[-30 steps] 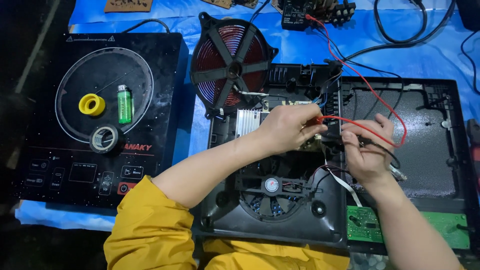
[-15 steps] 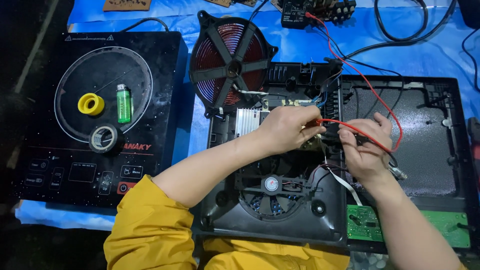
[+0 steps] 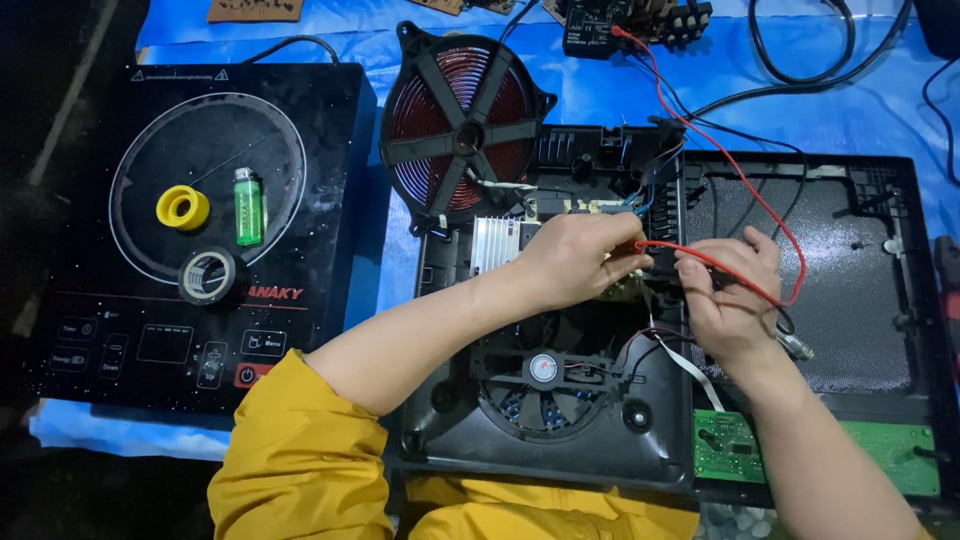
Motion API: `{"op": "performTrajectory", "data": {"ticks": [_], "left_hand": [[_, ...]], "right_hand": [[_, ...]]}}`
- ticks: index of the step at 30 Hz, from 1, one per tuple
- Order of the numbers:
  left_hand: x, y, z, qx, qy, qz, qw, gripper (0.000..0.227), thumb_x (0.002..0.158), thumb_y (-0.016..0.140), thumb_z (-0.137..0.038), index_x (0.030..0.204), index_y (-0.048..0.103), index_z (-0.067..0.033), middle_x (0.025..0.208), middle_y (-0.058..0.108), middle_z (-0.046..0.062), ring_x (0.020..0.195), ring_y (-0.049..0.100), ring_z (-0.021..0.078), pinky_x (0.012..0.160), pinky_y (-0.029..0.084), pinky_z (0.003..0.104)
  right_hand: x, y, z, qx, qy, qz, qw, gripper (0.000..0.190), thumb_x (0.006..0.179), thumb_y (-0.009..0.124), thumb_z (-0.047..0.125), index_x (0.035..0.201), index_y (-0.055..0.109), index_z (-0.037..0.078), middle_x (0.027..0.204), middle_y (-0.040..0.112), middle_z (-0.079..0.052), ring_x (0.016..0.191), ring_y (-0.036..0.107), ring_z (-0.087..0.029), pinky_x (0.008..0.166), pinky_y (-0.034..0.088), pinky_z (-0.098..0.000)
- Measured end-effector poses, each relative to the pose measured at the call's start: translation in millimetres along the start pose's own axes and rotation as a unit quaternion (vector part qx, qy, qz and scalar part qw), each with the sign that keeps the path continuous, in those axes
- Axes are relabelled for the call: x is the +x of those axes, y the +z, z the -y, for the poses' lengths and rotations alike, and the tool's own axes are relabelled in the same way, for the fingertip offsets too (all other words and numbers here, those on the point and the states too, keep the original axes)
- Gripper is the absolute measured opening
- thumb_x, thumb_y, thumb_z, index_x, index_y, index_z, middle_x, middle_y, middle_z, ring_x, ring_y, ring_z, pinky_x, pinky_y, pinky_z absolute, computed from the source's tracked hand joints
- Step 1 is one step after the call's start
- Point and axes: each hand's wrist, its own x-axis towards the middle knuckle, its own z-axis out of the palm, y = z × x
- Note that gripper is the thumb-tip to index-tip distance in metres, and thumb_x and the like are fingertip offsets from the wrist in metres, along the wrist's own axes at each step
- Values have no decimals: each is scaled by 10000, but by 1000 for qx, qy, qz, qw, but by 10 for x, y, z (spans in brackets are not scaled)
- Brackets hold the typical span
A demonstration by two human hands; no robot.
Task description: Testing electronic components with a multimeter and soldering a component on an induction cooker's PCB.
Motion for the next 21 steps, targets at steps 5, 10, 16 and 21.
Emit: {"op": "performTrajectory", "data": {"ticks": [5,10,16,21], "left_hand": [[1,-18,-22,0,11,-11,1000,222,964,677,-284,896,536,-127,714,630,27,626,611,248,525,420,384],[1,3,-5,3,4,-6,1000,226,965,669,-299,897,536,-130,733,644,25,647,628,253,530,430,390],[-5,15,-5,-1,12,-14,1000,223,960,681,-283,903,535,-124,729,639,34,638,618,260,524,424,394],[15,-40,-33,7,0,4,1000,229,963,674,-298,888,539,-129,705,633,27,617,611,246,510,414,390]], "right_hand": [[3,3,13,7,3,0,1000,159,1045,655,122,949,752,41,1004,746,-107,931,703,-240,1224,338,-534],[16,-7,30,-2,7,10,1000,173,1048,634,134,947,752,57,1005,747,-85,931,697,-230,1220,336,-523],[7,3,0,-8,13,14,1000,172,1046,635,128,944,757,62,1009,748,-78,931,695,-225,1216,333,-505],[34,-42,39,-22,10,22,999,175,1050,631,148,966,756,60,1026,748,-83,945,690,-242,1217,337,-527]]}}
